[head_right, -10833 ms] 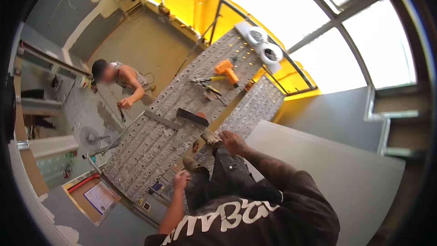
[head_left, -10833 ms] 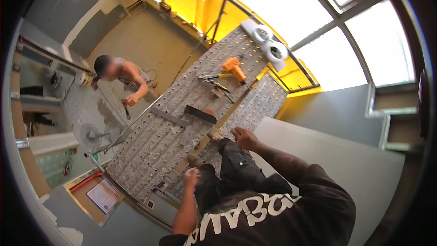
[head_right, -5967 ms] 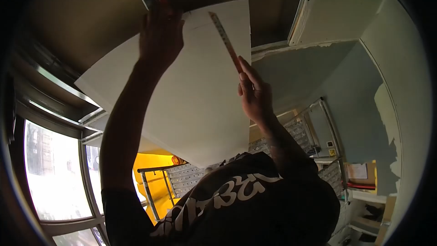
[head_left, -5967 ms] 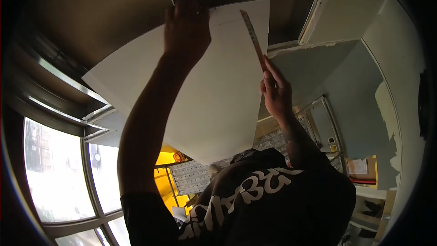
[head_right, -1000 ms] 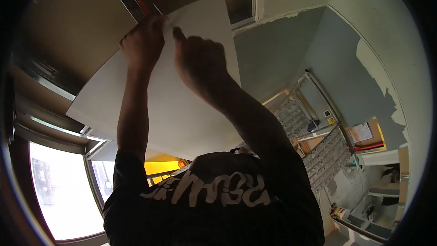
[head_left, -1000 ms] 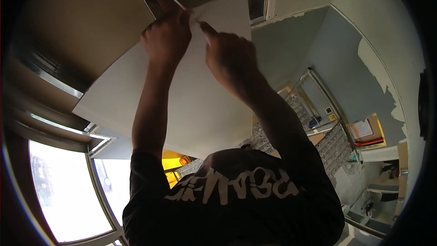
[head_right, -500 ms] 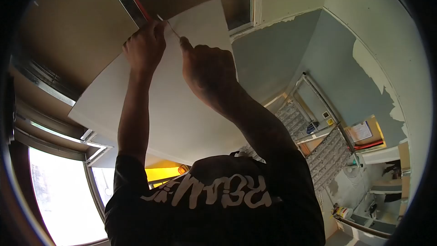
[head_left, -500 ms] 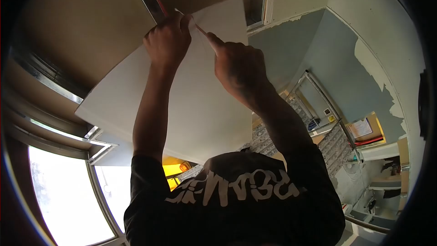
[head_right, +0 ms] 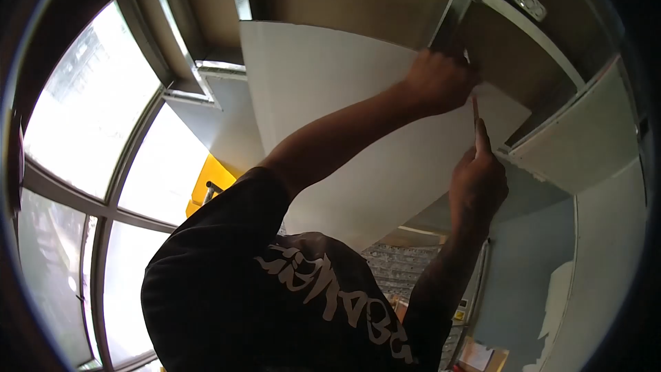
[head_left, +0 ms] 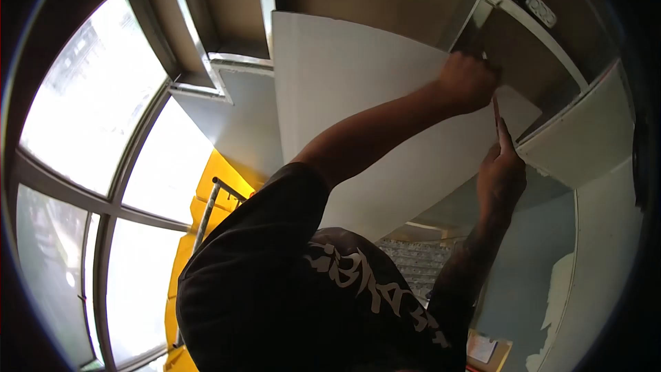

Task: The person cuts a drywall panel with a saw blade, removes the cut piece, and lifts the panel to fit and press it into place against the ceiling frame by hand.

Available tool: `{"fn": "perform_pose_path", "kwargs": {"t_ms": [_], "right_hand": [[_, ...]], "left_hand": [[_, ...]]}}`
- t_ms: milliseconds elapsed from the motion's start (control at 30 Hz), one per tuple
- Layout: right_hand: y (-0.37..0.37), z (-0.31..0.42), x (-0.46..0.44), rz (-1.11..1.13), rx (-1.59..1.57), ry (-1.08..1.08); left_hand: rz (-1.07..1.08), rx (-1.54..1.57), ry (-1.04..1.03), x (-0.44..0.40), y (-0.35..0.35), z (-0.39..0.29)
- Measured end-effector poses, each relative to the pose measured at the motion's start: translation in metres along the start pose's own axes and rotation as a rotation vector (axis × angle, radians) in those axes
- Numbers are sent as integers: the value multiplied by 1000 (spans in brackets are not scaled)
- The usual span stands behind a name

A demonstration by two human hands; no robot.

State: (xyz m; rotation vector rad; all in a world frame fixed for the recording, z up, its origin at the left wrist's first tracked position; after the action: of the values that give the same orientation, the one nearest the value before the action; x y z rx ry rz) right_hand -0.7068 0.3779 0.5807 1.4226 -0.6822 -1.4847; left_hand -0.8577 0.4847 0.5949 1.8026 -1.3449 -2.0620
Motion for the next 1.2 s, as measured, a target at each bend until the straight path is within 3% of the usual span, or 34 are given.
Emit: {"fn": "perform_pose_path", "kwargs": {"t_ms": [233, 333, 1033, 1200], "right_hand": [[2, 8, 0, 2, -9, -23], [8, 16, 1, 83, -48, -98], [12, 17, 8, 79, -95, -100], [15, 19, 11, 92, -120, -127]], "left_hand": [[-161, -15, -75, -1, -5, 3], [-49, 3, -21, 0, -3, 0], [-122, -59, -50, 2, 1, -5], [23, -10, 5, 1, 5, -7]]}}
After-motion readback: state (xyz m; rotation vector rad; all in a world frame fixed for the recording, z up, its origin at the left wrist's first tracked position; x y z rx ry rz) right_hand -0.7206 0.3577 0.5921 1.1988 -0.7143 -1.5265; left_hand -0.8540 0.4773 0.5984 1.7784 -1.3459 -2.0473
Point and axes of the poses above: each hand's wrist, its own x-axis away from the middle knuckle, its own y-axis out of the back of the hand, z = x × y, the point moved 1 cm from there along -x, towards the middle knuckle, and after that the axes turned 6 degrees about z, right-handed, at the moved point
